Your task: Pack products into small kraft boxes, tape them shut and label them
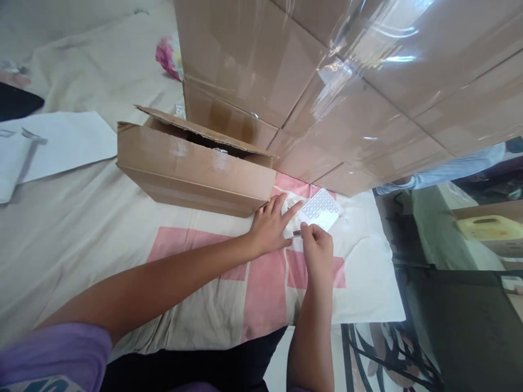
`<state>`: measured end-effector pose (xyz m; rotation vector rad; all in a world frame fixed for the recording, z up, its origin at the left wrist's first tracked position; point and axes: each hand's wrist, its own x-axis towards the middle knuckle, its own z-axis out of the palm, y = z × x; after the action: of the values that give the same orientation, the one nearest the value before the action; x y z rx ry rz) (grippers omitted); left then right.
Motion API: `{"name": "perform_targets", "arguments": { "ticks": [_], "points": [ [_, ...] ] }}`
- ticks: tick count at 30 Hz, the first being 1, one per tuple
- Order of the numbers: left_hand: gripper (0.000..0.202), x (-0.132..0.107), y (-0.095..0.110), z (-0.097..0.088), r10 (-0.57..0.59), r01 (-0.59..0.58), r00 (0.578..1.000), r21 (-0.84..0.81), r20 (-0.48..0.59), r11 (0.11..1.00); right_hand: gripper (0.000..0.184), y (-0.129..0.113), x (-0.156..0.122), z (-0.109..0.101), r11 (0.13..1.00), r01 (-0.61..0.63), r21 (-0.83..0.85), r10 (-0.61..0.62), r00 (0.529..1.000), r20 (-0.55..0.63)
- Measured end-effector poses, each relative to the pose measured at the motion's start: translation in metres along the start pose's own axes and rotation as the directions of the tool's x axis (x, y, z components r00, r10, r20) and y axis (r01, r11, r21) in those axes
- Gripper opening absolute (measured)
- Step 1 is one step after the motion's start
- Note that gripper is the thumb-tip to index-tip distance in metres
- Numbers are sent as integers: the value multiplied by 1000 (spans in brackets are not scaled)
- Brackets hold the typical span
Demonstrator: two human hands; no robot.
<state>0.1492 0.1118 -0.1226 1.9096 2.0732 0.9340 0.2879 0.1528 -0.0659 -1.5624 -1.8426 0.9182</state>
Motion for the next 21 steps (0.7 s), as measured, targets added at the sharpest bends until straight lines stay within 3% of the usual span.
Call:
{"name": "perform_targets", "arguments": {
  "ticks": [6, 9, 14, 18, 21],
  "points": [
    [105, -2, -1, -1, 13, -13, 1000, 4, -23, 1000, 49, 18, -18, 7, 999, -6, 45, 11, 995, -96],
    [105, -2, -1, -1, -9, 9, 999, -2, -39, 1000, 48, 26, -25, 17, 989, 3, 148, 18, 990, -138],
    [102, -3, -2, 0, -1, 1, 1000, -1, -29, 1000, 35, 27, -29, 31, 944, 105, 314, -29, 971, -238],
    [101, -3, -2, 1, -13, 13, 999, -1, -32, 1000, 35, 22, -31, 35, 911, 110, 397, -32, 980, -198],
    [101, -3, -2, 3, -8, 8, 999, -4, -48, 1000, 34, 21, -31, 37, 886, 52, 461, 33, 984, -173]
  ]
}}
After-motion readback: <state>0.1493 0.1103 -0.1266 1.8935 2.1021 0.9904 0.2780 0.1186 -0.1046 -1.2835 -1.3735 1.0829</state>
